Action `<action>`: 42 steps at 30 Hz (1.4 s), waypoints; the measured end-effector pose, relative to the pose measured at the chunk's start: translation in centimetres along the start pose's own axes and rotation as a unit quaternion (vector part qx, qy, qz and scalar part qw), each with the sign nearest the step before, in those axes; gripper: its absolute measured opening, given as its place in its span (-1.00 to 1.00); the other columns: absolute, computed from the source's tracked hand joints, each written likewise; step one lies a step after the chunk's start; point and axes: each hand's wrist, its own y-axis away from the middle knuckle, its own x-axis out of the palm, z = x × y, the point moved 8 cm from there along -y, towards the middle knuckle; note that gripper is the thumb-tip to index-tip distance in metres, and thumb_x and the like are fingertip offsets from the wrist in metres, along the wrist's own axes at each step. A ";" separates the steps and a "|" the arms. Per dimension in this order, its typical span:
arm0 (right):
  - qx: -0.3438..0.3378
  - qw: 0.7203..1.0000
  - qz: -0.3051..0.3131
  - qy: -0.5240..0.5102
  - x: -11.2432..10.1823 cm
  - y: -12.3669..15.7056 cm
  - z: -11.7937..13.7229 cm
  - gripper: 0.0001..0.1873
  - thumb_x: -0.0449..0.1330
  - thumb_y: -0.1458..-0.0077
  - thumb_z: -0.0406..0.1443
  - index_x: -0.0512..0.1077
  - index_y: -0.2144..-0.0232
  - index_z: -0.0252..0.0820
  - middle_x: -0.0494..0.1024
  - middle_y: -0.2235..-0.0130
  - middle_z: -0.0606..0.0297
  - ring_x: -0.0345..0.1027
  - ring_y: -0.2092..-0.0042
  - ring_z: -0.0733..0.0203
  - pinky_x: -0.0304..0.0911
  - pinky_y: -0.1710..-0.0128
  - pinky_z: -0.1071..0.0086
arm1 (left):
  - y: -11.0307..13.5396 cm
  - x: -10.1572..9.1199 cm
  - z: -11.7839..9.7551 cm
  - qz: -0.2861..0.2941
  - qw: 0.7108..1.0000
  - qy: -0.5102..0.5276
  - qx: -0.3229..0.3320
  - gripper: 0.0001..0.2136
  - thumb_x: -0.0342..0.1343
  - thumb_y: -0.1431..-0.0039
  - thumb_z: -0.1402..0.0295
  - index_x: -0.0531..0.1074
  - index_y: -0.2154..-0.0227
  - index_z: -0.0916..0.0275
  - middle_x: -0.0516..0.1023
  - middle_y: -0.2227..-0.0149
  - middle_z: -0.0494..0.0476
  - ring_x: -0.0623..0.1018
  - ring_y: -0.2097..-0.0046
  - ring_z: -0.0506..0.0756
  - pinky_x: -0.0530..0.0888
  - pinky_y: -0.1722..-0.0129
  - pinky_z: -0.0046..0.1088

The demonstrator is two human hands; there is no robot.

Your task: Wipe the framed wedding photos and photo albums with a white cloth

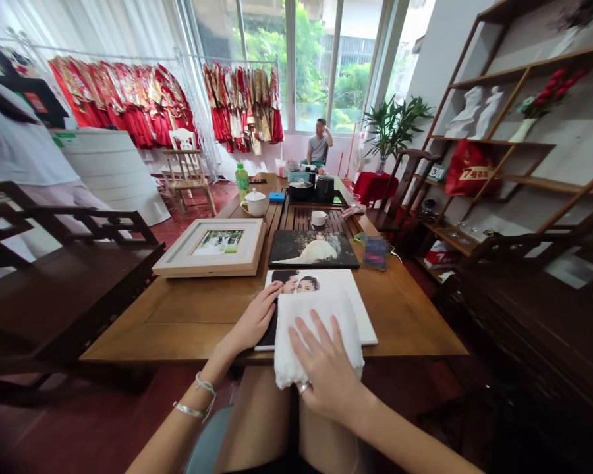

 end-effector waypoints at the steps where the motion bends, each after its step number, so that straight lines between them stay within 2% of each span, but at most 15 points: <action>1: 0.004 1.000 0.004 -0.002 0.0 -0.2 0.0 -0.13 0.09 0.13 -0.37 0.06 -0.30 -0.25 0.01 -0.35 0.12 -0.37 -0.36 -0.26 -0.45 -0.25 -0.30 | 0.0 0.0 0.0 0.001 1.000 0.001 0.002 -0.57 -0.22 -0.29 0.48 0.23 -0.19 0.31 0.21 -0.27 0.33 0.17 -0.32 0.18 0.13 -0.31 -0.03; 8: 0.104 0.994 -0.010 0.020 -1.0 -6.5 -4.7 -0.29 0.09 0.00 -0.30 0.16 -0.24 -0.28 0.15 -0.30 0.01 -0.18 -0.32 -0.33 -0.25 -0.20 -0.33 | 0.2 -0.1 0.1 0.000 1.000 0.014 0.012 -0.58 -0.23 -0.31 0.44 0.21 -0.20 0.24 0.20 -0.28 0.29 0.16 -0.33 0.18 0.13 -0.31 -0.03; 11: 0.135 0.990 -0.032 0.036 -1.2 -7.7 -4.6 -0.34 0.10 -0.02 -0.29 0.22 -0.21 -0.29 0.22 -0.26 -0.07 -0.08 -0.29 -0.36 -0.18 -0.18 -0.32 | 0.2 -0.2 0.1 0.001 1.000 0.018 0.011 -0.58 -0.21 -0.31 0.43 0.21 -0.21 0.21 0.20 -0.28 0.27 0.16 -0.33 0.17 0.13 -0.31 -0.03; 14: 0.112 0.993 -0.036 0.031 -0.7 -6.5 -1.7 -0.33 0.12 -0.01 -0.29 0.23 -0.20 -0.33 0.23 -0.24 -0.14 -0.07 -0.28 -0.38 -0.18 -0.20 -0.28 | 0.1 -0.3 -0.2 0.002 1.000 0.027 0.012 -0.58 -0.19 -0.30 0.42 0.22 -0.20 0.22 0.21 -0.27 0.29 0.17 -0.32 0.19 0.15 -0.30 -0.03; 18: 0.066 0.998 0.002 -0.005 0.4 -3.1 2.5 -0.24 0.12 -0.02 -0.23 0.15 -0.24 -0.47 0.10 -0.29 -0.21 -0.22 -0.32 -0.39 -0.31 -0.25 -0.25 | 0.0 -0.6 -0.5 -0.003 1.000 0.030 0.004 -0.60 -0.19 -0.31 0.40 0.26 -0.17 0.25 0.22 -0.26 0.31 0.18 -0.32 0.18 0.15 -0.31 -0.08; 20: 0.050 0.998 0.012 -0.025 0.4 -2.0 3.1 -0.25 0.12 -0.02 -0.22 0.15 -0.25 -0.43 0.11 -0.29 -0.15 -0.22 -0.33 -0.34 -0.32 -0.26 -0.21 | 0.0 -0.6 -0.6 -0.002 1.000 0.028 0.000 -0.60 -0.18 -0.32 0.38 0.26 -0.17 0.26 0.23 -0.26 0.31 0.18 -0.32 0.18 0.16 -0.31 -0.08; 23: 0.047 0.998 0.008 -0.046 -0.6 -2.1 1.3 -0.33 0.12 0.00 -0.28 0.25 -0.20 -0.25 0.26 -0.24 0.00 -0.05 -0.30 -0.20 -0.18 -0.26 -0.11 | 0.0 -0.5 -0.6 -0.001 1.000 0.025 0.002 -0.60 -0.19 -0.32 0.39 0.25 -0.18 0.25 0.23 -0.26 0.30 0.19 -0.32 0.17 0.16 -0.30 -0.07; 27: 0.072 0.996 -0.011 -0.041 -2.4 -5.8 -4.0 -0.48 0.09 -0.01 -0.32 0.38 -0.06 -0.28 0.42 -0.11 -0.03 0.16 -0.19 -0.16 0.02 -0.18 0.00 | 0.1 -0.4 -0.3 -0.005 1.000 0.019 0.012 -0.59 -0.22 -0.31 0.45 0.24 -0.19 0.22 0.23 -0.27 0.26 0.19 -0.31 0.16 0.14 -0.31 -0.05; 29: 0.086 0.995 -0.015 -0.049 -3.2 -8.4 -6.4 -0.62 0.07 -0.03 -0.33 0.47 0.09 -0.31 0.51 0.02 -0.05 0.28 -0.08 -0.14 0.13 -0.08 0.08 | 0.2 -0.3 -0.2 -0.006 1.000 0.016 0.017 -0.58 -0.22 -0.31 0.45 0.23 -0.19 0.22 0.23 -0.27 0.26 0.19 -0.32 0.16 0.14 -0.31 -0.05; 31: 0.075 0.995 -0.003 -0.065 -3.8 -11.1 -7.7 -0.73 0.04 -0.04 -0.36 0.50 0.26 -0.27 0.58 0.17 0.04 0.39 0.08 -0.03 0.22 0.05 0.23 | 0.2 -0.3 -0.1 -0.007 1.000 0.014 0.015 -0.59 -0.21 -0.30 0.45 0.24 -0.18 0.22 0.23 -0.27 0.27 0.19 -0.31 0.16 0.14 -0.31 -0.05; 34: 0.045 0.995 0.016 -0.088 -4.2 -14.8 -7.9 -0.74 -0.01 -0.08 -0.39 0.50 0.38 -0.24 0.60 0.26 0.15 0.43 0.22 0.10 0.23 0.18 0.38 | 0.2 -0.3 0.1 -0.008 1.000 0.010 0.008 -0.59 -0.20 -0.30 0.44 0.26 -0.16 0.24 0.23 -0.27 0.28 0.20 -0.31 0.16 0.15 -0.31 -0.06; 37: 0.030 0.994 0.021 -0.098 -4.1 -17.4 -7.2 -0.73 -0.01 -0.13 -0.37 0.50 0.42 -0.26 0.60 0.30 0.13 0.43 0.27 0.11 0.21 0.25 0.40 | 0.2 -0.3 0.1 -0.007 1.000 0.009 0.007 -0.60 -0.20 -0.30 0.43 0.26 -0.16 0.26 0.23 -0.26 0.31 0.20 -0.31 0.17 0.15 -0.30 -0.05; 42: 0.006 0.994 0.013 -0.109 -3.3 -18.4 -6.5 -0.79 0.05 -0.10 -0.34 0.48 0.43 -0.24 0.60 0.30 0.18 0.42 0.28 0.12 0.19 0.25 0.41 | 0.2 -0.3 0.1 -0.003 1.000 0.005 0.008 -0.60 -0.20 -0.30 0.41 0.27 -0.16 0.26 0.26 -0.24 0.32 0.23 -0.29 0.19 0.17 -0.29 -0.03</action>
